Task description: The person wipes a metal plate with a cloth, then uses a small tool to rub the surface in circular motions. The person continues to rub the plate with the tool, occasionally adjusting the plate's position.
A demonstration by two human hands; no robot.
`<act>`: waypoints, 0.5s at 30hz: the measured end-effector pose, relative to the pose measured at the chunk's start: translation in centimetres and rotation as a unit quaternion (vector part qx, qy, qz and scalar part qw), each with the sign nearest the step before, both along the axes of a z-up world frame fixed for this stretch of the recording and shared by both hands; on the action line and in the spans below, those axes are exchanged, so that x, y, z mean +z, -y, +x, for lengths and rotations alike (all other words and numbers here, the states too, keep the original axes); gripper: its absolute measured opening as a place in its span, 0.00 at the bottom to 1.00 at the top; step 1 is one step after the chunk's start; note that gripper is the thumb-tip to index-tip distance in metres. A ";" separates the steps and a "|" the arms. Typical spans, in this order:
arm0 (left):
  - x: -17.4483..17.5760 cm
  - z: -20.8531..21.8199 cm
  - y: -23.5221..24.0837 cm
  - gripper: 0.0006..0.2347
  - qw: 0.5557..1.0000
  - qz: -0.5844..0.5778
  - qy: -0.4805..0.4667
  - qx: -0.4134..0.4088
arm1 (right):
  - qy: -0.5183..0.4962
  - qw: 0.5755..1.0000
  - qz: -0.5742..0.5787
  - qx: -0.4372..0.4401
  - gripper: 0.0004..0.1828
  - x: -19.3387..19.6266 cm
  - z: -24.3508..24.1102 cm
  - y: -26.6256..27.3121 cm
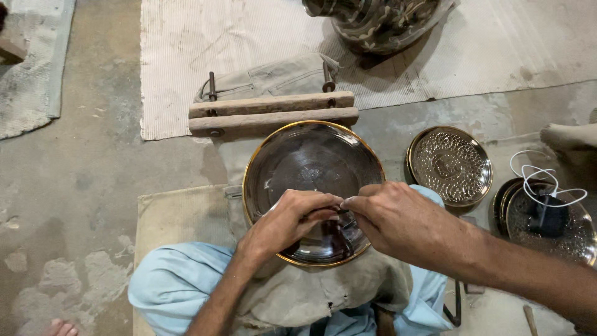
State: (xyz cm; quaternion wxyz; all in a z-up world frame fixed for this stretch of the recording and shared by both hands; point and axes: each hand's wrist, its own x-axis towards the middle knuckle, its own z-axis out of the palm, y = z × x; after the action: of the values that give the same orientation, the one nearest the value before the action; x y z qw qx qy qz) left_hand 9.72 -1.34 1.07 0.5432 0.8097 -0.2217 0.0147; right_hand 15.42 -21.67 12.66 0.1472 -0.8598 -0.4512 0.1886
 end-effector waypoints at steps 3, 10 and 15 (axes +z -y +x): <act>-0.3 0.2 0.0 0.12 1.000 0.002 0.021 0.003 | -0.005 1.000 -0.028 -0.008 0.16 -0.1 0.0 -0.1; -0.3 0.3 -0.1 0.11 1.000 0.000 0.011 -0.006 | 0.003 1.000 -0.004 -0.006 0.15 -0.4 -0.1 -0.2; 0.2 0.3 0.1 0.11 1.000 0.016 0.008 -0.002 | 0.012 1.000 -0.028 0.006 0.16 -0.7 -0.3 0.2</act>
State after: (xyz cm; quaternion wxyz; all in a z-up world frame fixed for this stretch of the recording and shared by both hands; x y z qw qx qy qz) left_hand 10.02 -1.41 1.23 0.5284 0.8177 -0.2277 0.0161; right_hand 15.16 -21.92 11.93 0.1160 -0.8632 -0.4525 0.1915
